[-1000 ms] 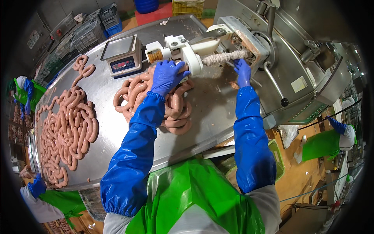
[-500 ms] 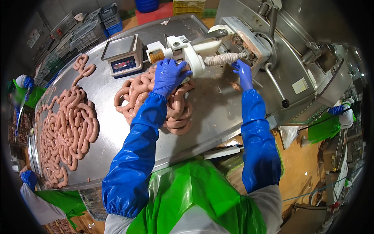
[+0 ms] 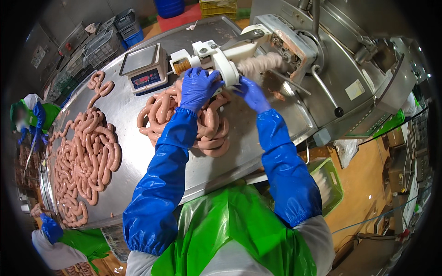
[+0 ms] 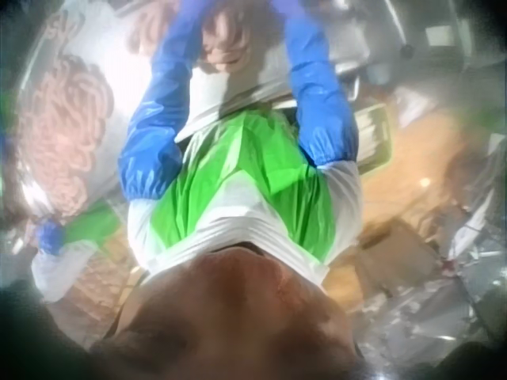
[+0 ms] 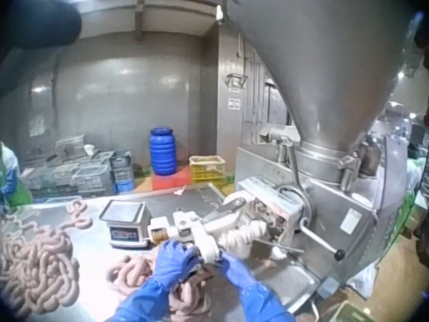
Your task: The person operates a sausage stuffer, guiding the casing as it fills and forming continuous links. They repeatedly coil the finished sausage on a stainless steel table and occasionally place portions on a digital scale. The person also handles empty casings and adjusts the machine nozzle during the process.
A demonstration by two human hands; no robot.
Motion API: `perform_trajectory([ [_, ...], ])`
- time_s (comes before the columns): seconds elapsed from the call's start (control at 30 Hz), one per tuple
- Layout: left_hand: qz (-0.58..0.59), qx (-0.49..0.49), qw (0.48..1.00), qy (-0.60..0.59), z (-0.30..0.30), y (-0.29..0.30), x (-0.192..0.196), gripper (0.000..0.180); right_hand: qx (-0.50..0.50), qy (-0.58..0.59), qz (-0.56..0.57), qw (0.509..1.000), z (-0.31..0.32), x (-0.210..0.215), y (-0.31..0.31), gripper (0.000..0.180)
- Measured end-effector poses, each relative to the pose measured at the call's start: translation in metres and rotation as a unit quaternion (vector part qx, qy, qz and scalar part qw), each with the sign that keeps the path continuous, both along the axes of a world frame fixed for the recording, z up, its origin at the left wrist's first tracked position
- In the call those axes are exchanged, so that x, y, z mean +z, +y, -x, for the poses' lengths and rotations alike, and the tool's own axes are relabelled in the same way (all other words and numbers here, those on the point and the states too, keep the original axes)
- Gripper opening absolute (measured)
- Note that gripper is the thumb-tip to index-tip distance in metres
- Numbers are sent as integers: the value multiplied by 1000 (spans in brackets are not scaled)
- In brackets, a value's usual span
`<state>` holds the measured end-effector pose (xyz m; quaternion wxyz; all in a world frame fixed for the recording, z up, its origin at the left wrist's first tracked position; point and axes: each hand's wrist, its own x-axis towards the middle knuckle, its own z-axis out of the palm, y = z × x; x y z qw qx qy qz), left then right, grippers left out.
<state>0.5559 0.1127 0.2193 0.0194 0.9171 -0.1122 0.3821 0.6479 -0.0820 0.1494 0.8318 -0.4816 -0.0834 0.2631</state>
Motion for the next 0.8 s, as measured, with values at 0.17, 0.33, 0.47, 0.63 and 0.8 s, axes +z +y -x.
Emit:
perform_trajectory([
  [0.17, -17, 13, 1000, -20, 4, -2, 4, 37, 4, 109, -154, 982, 6, -3, 34, 32],
  [0.33, -19, 0, 999, -32, 4, -1, 4, 40, -13, 136, -131, 982, 10, 3, 38, 31],
  [0.47, -25, 21, 999, 2, 8, -3, 10, 39, -15, 130, -131, 983, 12, 9, 38, 31],
  [0.63, 209, -71, 958, 185, 21, 18, 16, 41, -40, -315, 95, 944, 30, 13, 31, 42],
  [0.8, 348, -20, 799, 489, 71, 109, 45, 51, -7, -274, 71, 959, 18, 6, 22, 64],
])
